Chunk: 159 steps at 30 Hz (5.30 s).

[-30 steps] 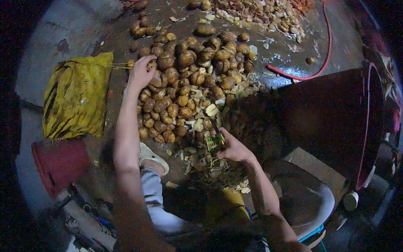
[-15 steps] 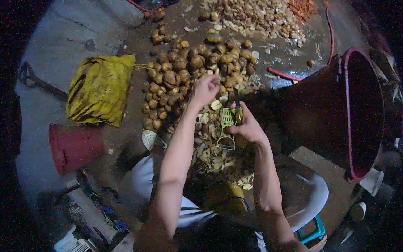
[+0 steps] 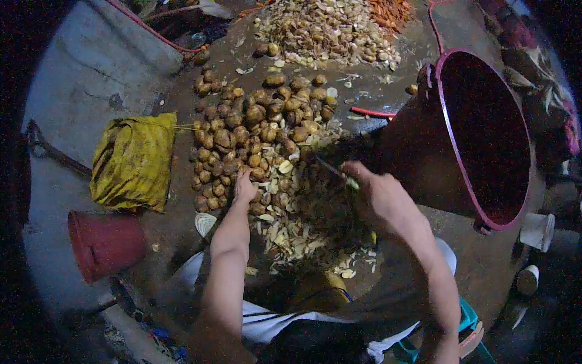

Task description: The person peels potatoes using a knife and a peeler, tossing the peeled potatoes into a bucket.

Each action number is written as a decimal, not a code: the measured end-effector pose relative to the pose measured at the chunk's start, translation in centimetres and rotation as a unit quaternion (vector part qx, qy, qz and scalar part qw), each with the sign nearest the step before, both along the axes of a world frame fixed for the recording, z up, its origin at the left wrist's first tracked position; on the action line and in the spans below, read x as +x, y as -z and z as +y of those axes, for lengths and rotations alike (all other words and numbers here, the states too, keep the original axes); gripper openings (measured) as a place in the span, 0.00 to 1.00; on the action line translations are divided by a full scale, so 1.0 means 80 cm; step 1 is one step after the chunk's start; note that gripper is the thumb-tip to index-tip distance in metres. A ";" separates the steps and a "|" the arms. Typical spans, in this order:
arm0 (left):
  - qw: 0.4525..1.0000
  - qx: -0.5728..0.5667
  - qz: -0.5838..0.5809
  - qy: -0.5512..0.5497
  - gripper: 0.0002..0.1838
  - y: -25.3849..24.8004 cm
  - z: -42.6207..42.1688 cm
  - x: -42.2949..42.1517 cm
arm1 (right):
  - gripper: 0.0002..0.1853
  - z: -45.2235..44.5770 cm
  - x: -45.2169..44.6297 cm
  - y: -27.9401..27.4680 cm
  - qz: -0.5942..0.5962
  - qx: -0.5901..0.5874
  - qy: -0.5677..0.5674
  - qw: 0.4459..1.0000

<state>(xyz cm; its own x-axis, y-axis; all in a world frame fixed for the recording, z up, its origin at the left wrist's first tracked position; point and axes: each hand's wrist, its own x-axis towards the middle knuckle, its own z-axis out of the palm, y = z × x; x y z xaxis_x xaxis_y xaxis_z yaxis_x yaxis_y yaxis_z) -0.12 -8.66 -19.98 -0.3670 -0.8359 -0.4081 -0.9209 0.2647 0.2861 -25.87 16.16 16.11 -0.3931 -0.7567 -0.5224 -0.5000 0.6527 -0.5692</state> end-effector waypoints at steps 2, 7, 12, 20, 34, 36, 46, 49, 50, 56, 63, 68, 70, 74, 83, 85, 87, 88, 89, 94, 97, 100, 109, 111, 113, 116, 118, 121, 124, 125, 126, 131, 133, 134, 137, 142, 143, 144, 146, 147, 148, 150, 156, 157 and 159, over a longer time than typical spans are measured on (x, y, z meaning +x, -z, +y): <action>0.999 -0.012 0.026 -0.040 0.23 0.007 0.017 -0.009 | 0.22 0.013 0.010 0.014 0.030 0.003 -0.030 0.999; 1.000 -0.018 -0.010 -0.022 0.24 0.051 0.064 0.002 | 0.21 0.006 0.012 0.029 0.103 0.074 -0.091 0.988; 0.976 -0.042 0.126 0.174 0.27 0.032 0.100 -0.043 | 0.20 -0.004 0.014 0.016 0.094 0.069 -0.066 0.991; 0.991 -0.034 0.118 0.057 0.30 0.032 0.163 -0.115 | 0.21 0.014 -0.007 0.013 0.123 0.040 -0.014 0.991; 0.954 0.061 0.221 0.193 0.35 0.062 0.306 -0.064 | 0.24 0.028 -0.037 0.005 0.124 -0.066 0.024 0.990; 0.964 0.057 0.068 0.252 0.32 0.080 0.339 -0.033 | 0.23 0.028 -0.036 0.004 0.116 -0.054 0.017 0.992; 0.971 0.100 -0.019 0.215 0.38 -0.009 0.300 -0.083 | 0.22 0.044 -0.036 0.003 0.108 -0.064 0.019 0.992; 0.973 0.049 0.120 0.190 0.39 0.036 0.247 -0.133 | 0.22 0.048 -0.038 0.009 0.120 -0.099 0.028 0.987; 0.971 0.043 0.148 0.185 0.40 0.048 0.244 -0.137 | 0.22 0.048 -0.038 0.009 0.117 -0.097 0.025 0.988; 0.967 0.059 0.136 0.206 0.43 0.080 0.315 -0.089 | 0.20 0.044 -0.038 0.004 0.135 -0.090 0.065 0.985; 0.915 0.280 -0.071 0.281 0.48 0.002 0.337 -0.045 | 0.19 0.043 -0.024 -0.012 0.134 -0.057 0.063 0.987; 0.957 0.134 -0.058 0.252 0.35 0.038 0.294 -0.033 | 0.19 0.054 -0.016 -0.012 0.146 -0.068 0.074 0.984; 0.976 0.147 -0.011 0.159 0.34 0.069 0.273 -0.022 | 0.19 0.053 -0.013 -0.014 0.123 -0.051 0.087 0.987; 0.964 0.086 -0.069 0.241 0.34 0.034 0.317 -0.011 | 0.17 0.051 -0.019 -0.020 0.092 -0.052 0.090 0.990; 0.998 0.033 0.014 0.049 0.28 0.064 0.300 0.010 | 0.17 0.061 -0.023 -0.006 0.143 -0.069 0.071 0.985; 0.999 0.009 0.048 0.010 0.28 0.094 0.279 0.019 | 0.18 0.059 -0.021 -0.011 0.118 -0.032 0.061 0.991; 0.990 0.013 -0.072 0.120 0.29 0.099 0.264 0.020 | 0.18 0.060 -0.021 -0.007 0.117 -0.037 0.052 0.991; 0.991 0.011 -0.069 0.118 0.29 0.098 0.261 0.015 | 0.18 0.060 -0.023 -0.006 0.116 -0.040 0.041 0.992; 0.993 0.048 -0.069 0.083 0.30 0.098 0.260 0.012 | 0.18 0.059 -0.022 -0.008 0.118 -0.041 0.040 0.991; 0.993 0.086 -0.044 0.071 0.32 0.102 0.245 0.021 | 0.19 0.052 -0.018 -0.010 0.140 -0.023 0.036 0.989; 0.986 0.136 0.018 0.095 0.30 0.110 0.239 0.032 | 0.21 0.061 -0.013 0.002 0.155 -0.100 0.012 0.983; 0.968 0.248 -0.030 -0.033 0.27 0.177 0.251 0.045 | 0.23 0.055 -0.003 -0.006 0.119 -0.026 0.003 0.993; 0.828 0.233 0.493 -0.130 0.24 -0.080 0.200 -0.025 | 0.20 0.057 0.060 0.025 0.214 -0.050 -0.144 0.965; 0.822 0.197 0.524 -0.108 0.23 -0.166 0.191 -0.045 | 0.19 0.052 0.080 0.039 0.249 -0.067 -0.131 0.957; 0.825 0.179 0.532 -0.074 0.23 -0.266 0.198 -0.054 | 0.18 0.049 0.095 0.046 0.275 -0.092 -0.110 0.951; 0.810 0.106 0.577 -0.006 0.26 -0.308 0.204 -0.034 | 0.15 0.051 0.122 0.041 0.276 -0.141 -0.085 0.947; 0.831 0.062 0.551 0.034 0.25 -0.347 0.216 -0.014 | 0.15 0.057 0.143 0.031 0.275 -0.166 -0.076 0.944; 0.833 0.041 0.549 0.052 0.25 -0.384 0.231 0.017 | 0.15 0.068 0.173 0.019 0.277 -0.193 -0.061 0.939; 0.819 -0.048 0.563 0.097 0.26 -0.367 0.235 0.039 | 0.16 0.084 0.198 0.014 0.277 -0.190 -0.056 0.940; 0.814 -0.060 0.569 0.105 0.26 -0.362 0.235 0.046 | 0.16 0.086 0.202 0.014 0.271 -0.187 -0.059 0.942; 0.798 0.060 0.596 0.064 0.24 -0.386 0.250 0.051 | 0.18 0.089 0.197 0.036 0.253 -0.225 -0.043 0.940; 0.782 0.107 0.605 0.102 0.24 -0.368 0.233 0.062 | 0.20 0.122 0.145 0.068 0.227 -0.128 0.019 0.965; 0.695 0.220 0.683 0.040 0.25 -0.376 0.234 0.060 | 0.21 0.140 0.155 0.066 0.214 -0.113 0.035 0.970; 0.674 0.224 0.701 0.067 0.27 -0.377 0.229 0.056 | 0.23 0.146 0.154 0.062 0.175 -0.142 0.044 0.973; 0.574 0.381 0.724 -0.033 0.29 -0.418 0.242 0.060 | 0.27 0.159 0.156 0.037 0.110 -0.158 0.067 0.979; 0.544 0.461 0.699 0.059 0.34 -0.409 0.234 0.068 | 0.26 0.164 0.159 0.006 -0.025 -0.291 0.120 0.949; 0.545 0.462 0.697 0.061 0.34 -0.407 0.234 0.068 | 0.26 0.160 0.151 0.008 -0.025 -0.293 0.123 0.948; 0.512 0.509 0.691 0.045 0.34 -0.404 0.235 0.068 | 0.26 0.153 0.140 0.014 -0.057 -0.336 0.100 0.935; 0.478 0.554 0.681 0.031 0.34 -0.398 0.239 0.066 | 0.24 0.140 0.124 0.004 -0.138 -0.337 0.104 0.925; 0.462 0.568 0.680 -0.020 0.33 -0.395 0.245 0.065 | 0.24 0.133 0.121 0.005 -0.138 -0.339 0.106 0.925; 0.444 0.580 0.679 -0.070 0.33 -0.392 0.246 0.059 | 0.24 0.125 0.114 0.005 -0.138 -0.364 0.086 0.917; 0.461 0.566 0.683 -0.022 0.33 -0.386 0.243 0.049 | 0.23 0.110 0.113 0.003 -0.144 -0.407 0.067 0.899; 0.655 0.411 0.632 0.060 0.37 -0.392 0.242 0.053 | 0.25 0.064 0.103 0.050 -0.083 -0.427 0.012 0.900; 0.660 0.411 0.627 0.058 0.37 -0.387 0.240 0.056 | 0.26 0.060 0.103 0.055 -0.081 -0.425 -0.002 0.902; 0.644 0.442 0.623 0.029 0.39 -0.381 0.235 0.062 | 0.27 0.058 0.105 0.059 -0.098 -0.424 0.002 0.901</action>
